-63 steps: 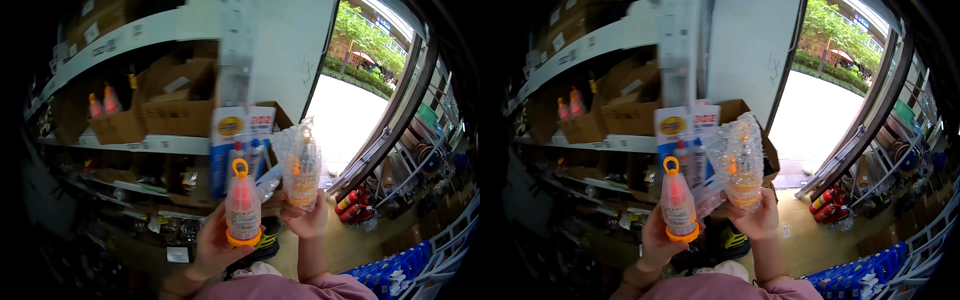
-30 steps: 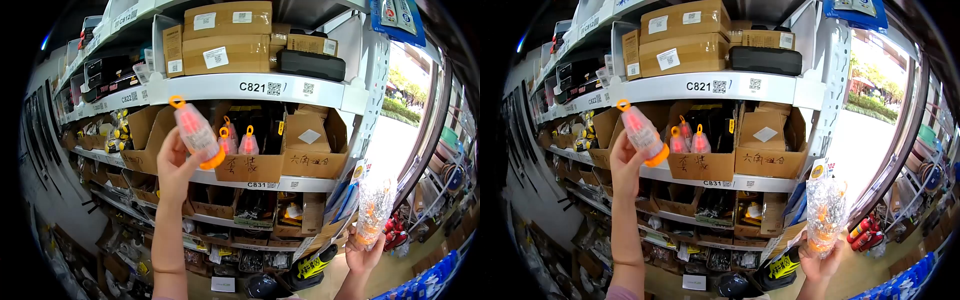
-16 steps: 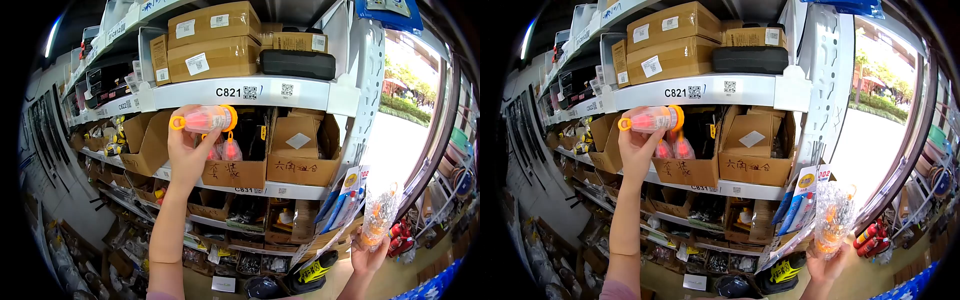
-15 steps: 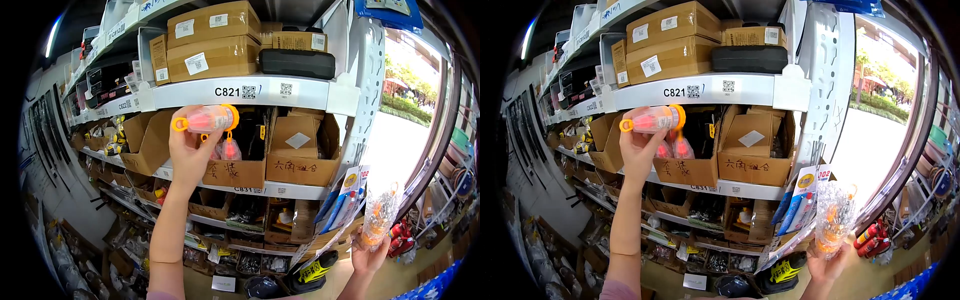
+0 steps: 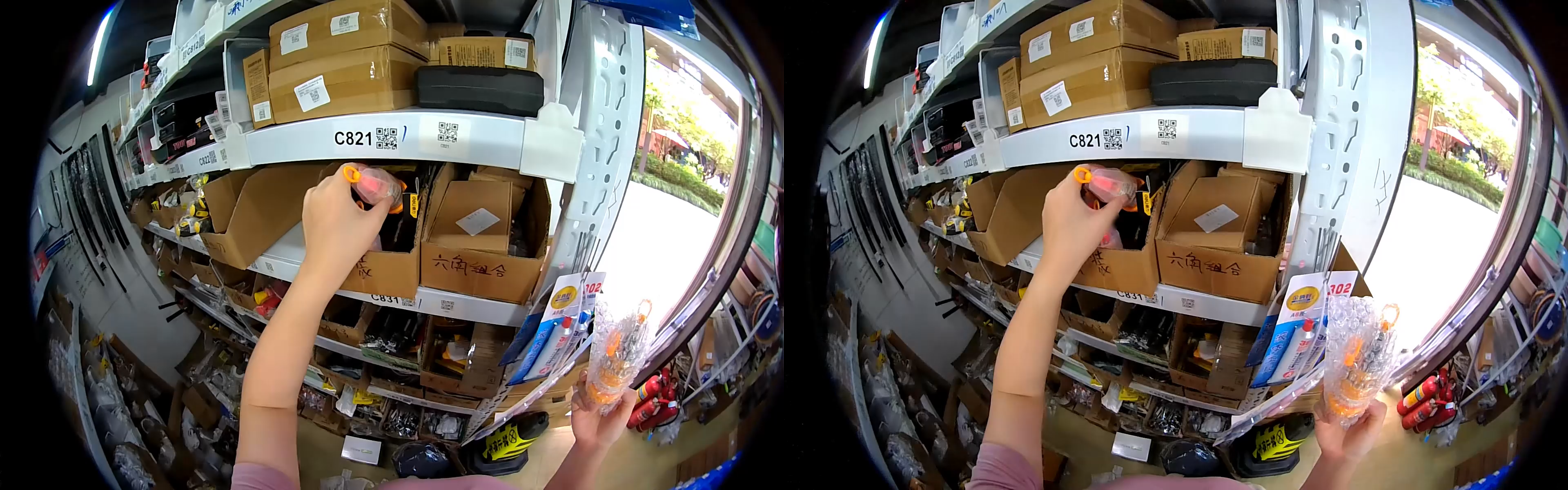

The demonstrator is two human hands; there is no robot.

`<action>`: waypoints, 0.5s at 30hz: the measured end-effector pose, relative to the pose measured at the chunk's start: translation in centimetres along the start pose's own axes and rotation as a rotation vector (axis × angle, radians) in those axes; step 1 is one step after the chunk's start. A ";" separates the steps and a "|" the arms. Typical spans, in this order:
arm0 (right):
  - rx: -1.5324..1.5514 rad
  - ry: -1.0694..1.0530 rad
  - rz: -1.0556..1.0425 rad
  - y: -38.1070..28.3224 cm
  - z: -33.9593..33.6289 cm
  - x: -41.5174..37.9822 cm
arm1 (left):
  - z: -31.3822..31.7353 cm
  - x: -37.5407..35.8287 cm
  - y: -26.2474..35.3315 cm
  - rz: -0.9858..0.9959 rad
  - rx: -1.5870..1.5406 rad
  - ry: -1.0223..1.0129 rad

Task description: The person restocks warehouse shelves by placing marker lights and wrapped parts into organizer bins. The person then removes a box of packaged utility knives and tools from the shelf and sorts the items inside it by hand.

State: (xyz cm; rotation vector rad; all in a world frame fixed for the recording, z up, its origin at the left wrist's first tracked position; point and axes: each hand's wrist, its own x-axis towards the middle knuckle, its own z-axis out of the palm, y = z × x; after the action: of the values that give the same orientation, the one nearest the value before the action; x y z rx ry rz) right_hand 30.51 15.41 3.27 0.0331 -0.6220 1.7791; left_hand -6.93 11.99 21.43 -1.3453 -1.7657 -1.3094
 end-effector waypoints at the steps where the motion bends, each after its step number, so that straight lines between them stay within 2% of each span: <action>1: 0.002 -0.001 0.004 -0.1 -0.2 0.0 | 0.4 0.1 -0.2 -0.002 0.004 0.001; 4: 0.020 0.039 0.008 -0.2 -0.6 0.2 | 1.1 0.9 -0.8 0.029 0.097 -0.004; 6: 0.020 0.087 0.011 -0.3 -0.4 0.3 | 0.8 1.5 -0.6 -0.087 0.238 -0.138; 7: 0.022 0.085 0.014 -0.4 -0.4 0.4 | 0.7 2.1 -0.4 -0.089 0.241 -0.136; 9: -0.012 0.143 0.007 -0.5 -0.5 0.6 | 0.4 3.0 -0.3 -0.186 0.387 -0.477; 13: 0.009 0.171 -0.001 -0.5 -0.5 0.9 | 1.0 3.1 -0.4 -0.160 0.416 -0.468; 15: 0.000 0.148 -0.006 -0.4 -0.3 1.0 | 0.8 3.2 -0.1 -0.170 0.440 -0.560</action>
State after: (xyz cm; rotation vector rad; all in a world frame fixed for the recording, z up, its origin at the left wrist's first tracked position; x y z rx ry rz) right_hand 30.68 16.50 3.50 -0.0955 -0.5142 1.7575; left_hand -8.00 13.98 23.78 -1.4013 -2.4089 -0.5752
